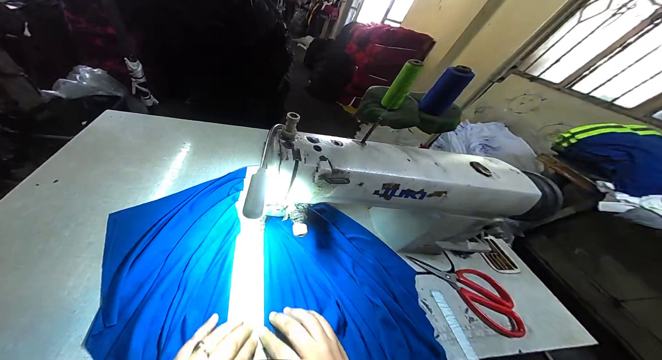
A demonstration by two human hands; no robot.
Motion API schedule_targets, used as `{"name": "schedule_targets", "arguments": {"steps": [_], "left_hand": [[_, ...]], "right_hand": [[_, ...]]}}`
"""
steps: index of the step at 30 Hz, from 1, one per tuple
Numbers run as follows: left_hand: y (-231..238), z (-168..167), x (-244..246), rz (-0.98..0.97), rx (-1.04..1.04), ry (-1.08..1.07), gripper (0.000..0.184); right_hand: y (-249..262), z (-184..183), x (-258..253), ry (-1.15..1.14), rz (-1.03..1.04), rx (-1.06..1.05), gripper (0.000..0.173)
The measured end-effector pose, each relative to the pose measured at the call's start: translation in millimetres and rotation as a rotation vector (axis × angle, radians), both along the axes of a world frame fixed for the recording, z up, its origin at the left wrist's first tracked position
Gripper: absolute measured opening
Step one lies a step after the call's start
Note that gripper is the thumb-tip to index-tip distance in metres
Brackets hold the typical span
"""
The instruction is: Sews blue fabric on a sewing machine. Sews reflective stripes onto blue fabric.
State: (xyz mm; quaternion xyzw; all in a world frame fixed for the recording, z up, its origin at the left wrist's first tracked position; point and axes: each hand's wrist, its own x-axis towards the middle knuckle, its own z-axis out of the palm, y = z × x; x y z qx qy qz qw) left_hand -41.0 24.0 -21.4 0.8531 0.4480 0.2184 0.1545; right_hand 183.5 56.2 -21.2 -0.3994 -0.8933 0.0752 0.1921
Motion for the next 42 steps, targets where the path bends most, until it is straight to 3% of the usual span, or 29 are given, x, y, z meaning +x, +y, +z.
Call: {"name": "schedule_targets", "arguments": {"steps": [6, 11, 16, 20, 26, 32, 35, 39, 40, 42], "left_hand": [[53, 4, -11, -0.043, -0.063, 0.078, 0.037], [99, -14, -17, -0.005, 0.148, 0.112, 0.042], [146, 6, -19, -0.023, -0.106, 0.162, 0.045], [175, 2, -23, -0.002, -0.091, 0.172, 0.043], [177, -4, -23, 0.024, -0.096, 0.149, 0.043], [177, 0, -20, 0.039, -0.104, 0.177, 0.043], [177, 3, -18, 0.069, -0.074, 0.212, 0.046], [179, 2, -19, 0.069, -0.071, 0.215, 0.045], [179, 2, -20, 0.069, -0.084, 0.222, 0.045], [178, 2, -19, 0.072, -0.107, 0.236, 0.045]], "right_hand": [[44, 2, -11, -0.015, -0.037, 0.055, 0.027], [82, -1, -17, -0.035, -0.064, 0.111, 0.032], [112, 0, -19, -0.152, -0.138, -0.033, 0.041], [97, -2, -13, -0.051, -0.148, 0.058, 0.039], [50, 39, 48, 0.157, -0.256, 0.144, 0.027], [46, 76, 133, 0.252, -0.434, 0.297, 0.023], [37, 75, 130, 0.159, -0.412, 0.116, 0.023], [35, 53, 116, -0.034, -0.39, -0.468, 0.035], [39, 46, 118, -0.032, -0.409, -0.454, 0.04], [45, 48, 130, 0.014, -0.457, -0.223, 0.052]]}}
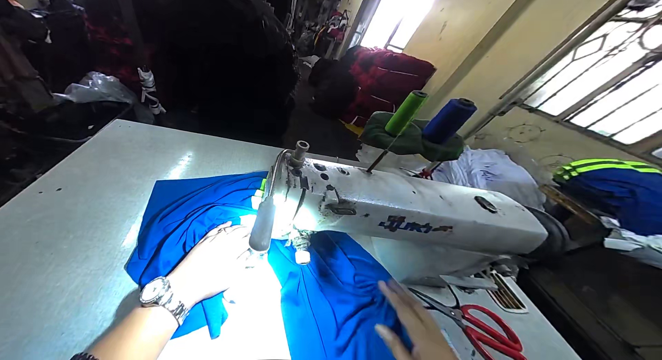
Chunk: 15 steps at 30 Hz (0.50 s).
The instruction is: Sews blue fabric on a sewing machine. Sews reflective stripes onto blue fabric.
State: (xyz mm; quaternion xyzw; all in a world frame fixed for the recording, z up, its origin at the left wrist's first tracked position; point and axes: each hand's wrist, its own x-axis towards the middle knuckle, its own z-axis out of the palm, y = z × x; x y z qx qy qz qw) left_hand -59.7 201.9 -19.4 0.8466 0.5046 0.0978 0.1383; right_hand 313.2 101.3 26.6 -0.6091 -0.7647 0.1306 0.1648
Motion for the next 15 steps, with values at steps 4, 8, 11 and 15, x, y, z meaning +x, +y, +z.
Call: {"name": "schedule_targets", "arguments": {"steps": [4, 8, 11, 15], "left_hand": [[-1, 3, 1, 0.019, -0.002, -0.006, 0.044], [-2, 1, 1, 0.018, 0.021, 0.001, 0.044], [-1, 2, 1, 0.024, -0.001, -0.002, 0.043], [-1, 1, 2, 0.039, -0.006, -0.006, 0.043]], "right_hand": [[27, 52, 49, 0.234, -0.142, 0.749, 0.033], [103, 106, 139, 0.225, -0.587, 0.712, 0.058], [145, 114, 179, 0.182, -0.754, 0.348, 0.069], [142, 101, 177, 0.312, -0.743, 0.392, 0.065]]}}
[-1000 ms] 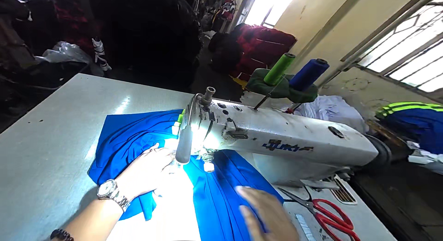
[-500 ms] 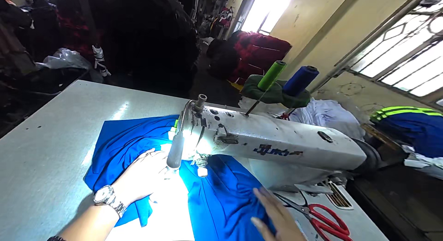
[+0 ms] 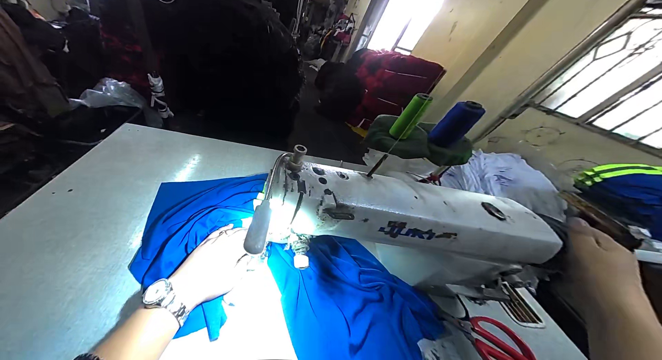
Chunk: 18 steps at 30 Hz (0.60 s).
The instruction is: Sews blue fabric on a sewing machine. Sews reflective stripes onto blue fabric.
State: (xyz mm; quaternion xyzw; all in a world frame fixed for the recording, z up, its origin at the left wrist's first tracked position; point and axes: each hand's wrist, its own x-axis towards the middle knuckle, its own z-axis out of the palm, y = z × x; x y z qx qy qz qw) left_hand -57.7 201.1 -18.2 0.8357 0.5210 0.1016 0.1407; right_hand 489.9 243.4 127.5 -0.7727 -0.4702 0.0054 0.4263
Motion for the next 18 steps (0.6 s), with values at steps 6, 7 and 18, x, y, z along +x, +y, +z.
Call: {"name": "schedule_targets", "arguments": {"steps": [6, 7, 18], "left_hand": [[0, -1, -1, -0.004, 0.008, 0.027, 0.043], [0, -2, -1, -0.002, 0.016, 0.031, 0.043], [4, 1, 1, -0.013, 0.106, 0.001, 0.043]], "right_hand": [[-2, -40, -1, 0.135, 0.08, 0.375, 0.06], [-2, -46, 0, 0.158, 0.096, 0.426, 0.059], [-100, -82, -58, -0.3, 0.222, 0.181, 0.045]]}}
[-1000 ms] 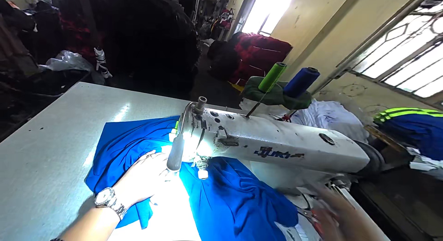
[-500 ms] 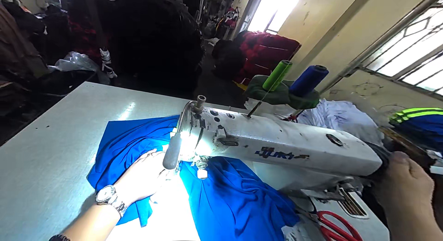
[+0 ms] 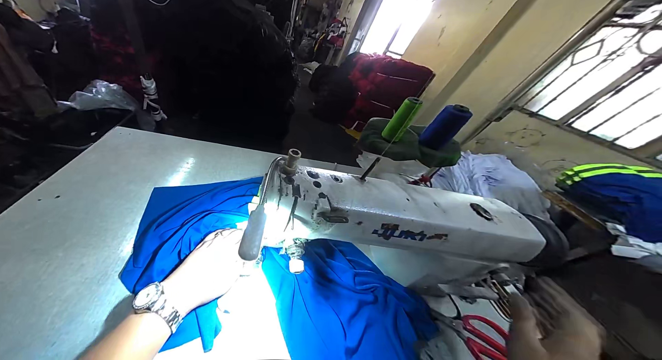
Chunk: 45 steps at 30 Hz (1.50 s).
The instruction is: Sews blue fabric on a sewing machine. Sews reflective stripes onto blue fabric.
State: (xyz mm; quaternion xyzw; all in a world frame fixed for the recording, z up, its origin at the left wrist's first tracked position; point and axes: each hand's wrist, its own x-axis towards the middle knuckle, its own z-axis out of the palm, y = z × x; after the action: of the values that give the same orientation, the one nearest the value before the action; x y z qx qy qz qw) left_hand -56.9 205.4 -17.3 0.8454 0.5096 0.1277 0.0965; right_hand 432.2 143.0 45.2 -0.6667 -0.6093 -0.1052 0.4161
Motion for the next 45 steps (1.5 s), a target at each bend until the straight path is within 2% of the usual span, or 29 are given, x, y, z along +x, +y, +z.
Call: {"name": "schedule_targets", "arguments": {"steps": [1, 2, 4, 5, 7, 8, 9, 10, 13, 15, 17, 18, 20, 22, 23, 25, 27, 28, 31, 32, 33, 35, 36, 38, 41, 43, 45], "left_hand": [[1, 1, 1, -0.003, 0.023, -0.006, 0.042], [3, 4, 2, -0.011, 0.004, -0.008, 0.041], [6, 9, 5, -0.03, -0.096, -0.022, 0.042], [6, 12, 7, -0.022, -0.141, -0.031, 0.042], [0, 29, 10, 0.072, -0.185, -0.067, 0.039], [-7, 46, 10, 0.144, -0.247, -0.108, 0.036], [-5, 51, 8, 0.211, -0.281, -0.115, 0.035], [7, 43, 0, 0.249, -0.278, -0.069, 0.037], [28, 23, -39, 0.347, -0.201, -0.026, 0.042], [24, 19, -52, 0.37, -0.207, 0.023, 0.042], [15, 29, -47, 0.39, -0.26, 0.094, 0.045], [11, 38, -40, 0.398, -0.253, 0.088, 0.043], [2, 42, -27, 0.368, -0.072, -0.095, 0.029], [3, 37, -16, 0.257, 0.056, -0.23, 0.021], [10, 33, -13, 0.19, 0.09, -0.2, 0.021], [16, 37, -5, 0.162, 0.018, -0.085, 0.029], [9, 68, 5, 0.288, -0.234, -0.063, 0.035], [3, 82, 8, 0.356, -0.287, -0.12, 0.033], [-9, 111, 14, 0.439, -0.271, -0.264, 0.022], [-4, 105, 13, 0.434, -0.272, -0.223, 0.022], [7, 83, 8, 0.42, -0.24, -0.149, 0.023], [37, 11, -7, 0.379, 0.051, -0.127, 0.013], [50, -11, -14, 0.367, 0.14, -0.14, 0.009], [63, -16, -19, 0.407, 0.149, -0.15, 0.011], [74, -4, -32, 0.544, 0.108, -0.155, 0.017], [78, 4, -51, 0.645, 0.075, -0.134, 0.023], [76, 6, -73, 0.727, 0.074, -0.167, 0.026]], "right_hand": [[-17, -6, -33, 0.004, 0.119, -0.105, 0.036], [-30, -13, -63, 0.017, 0.26, -0.297, 0.033], [-35, -23, -115, -0.018, 0.483, -0.749, 0.034], [-27, -32, -135, -0.059, 0.519, -0.808, 0.035], [5, -50, -156, -0.181, 0.48, -0.615, 0.038], [25, -55, -159, -0.236, 0.455, -0.53, 0.048], [43, -56, -159, -0.265, 0.439, -0.519, 0.057], [56, -50, -159, -0.267, 0.423, -0.54, 0.059], [52, -13, -143, -0.196, 0.398, -0.621, 0.041], [22, 6, -108, -0.164, 0.375, -0.664, 0.031], [-5, 15, -62, -0.151, 0.289, -0.661, 0.029], [-14, 17, -37, -0.131, 0.231, -0.601, 0.03], [-19, 21, 15, -0.08, 0.137, -0.339, 0.034], [0, 34, 64, -0.031, 0.068, -0.09, 0.041], [17, 46, 80, 0.001, 0.026, -0.057, 0.048], [57, 72, 95, 0.065, -0.081, -0.164, 0.062], [95, 85, 90, 0.226, -0.177, -0.304, 0.068], [108, 86, 83, 0.32, -0.224, -0.328, 0.069], [113, 79, 70, 0.403, -0.187, -0.199, 0.065], [111, 71, 72, 0.414, -0.157, -0.121, 0.063], [110, 62, 73, 0.422, -0.124, -0.039, 0.061], [107, 45, 73, 0.458, -0.034, 0.11, 0.057], [107, 41, 70, 0.474, -0.002, 0.161, 0.055], [109, 41, 67, 0.485, -0.003, 0.184, 0.054], [106, 48, 78, 0.461, -0.022, 0.068, 0.06], [93, 39, 107, 0.368, 0.071, 0.051, 0.06], [63, 30, 106, 0.233, 0.074, 0.108, 0.052]]}}
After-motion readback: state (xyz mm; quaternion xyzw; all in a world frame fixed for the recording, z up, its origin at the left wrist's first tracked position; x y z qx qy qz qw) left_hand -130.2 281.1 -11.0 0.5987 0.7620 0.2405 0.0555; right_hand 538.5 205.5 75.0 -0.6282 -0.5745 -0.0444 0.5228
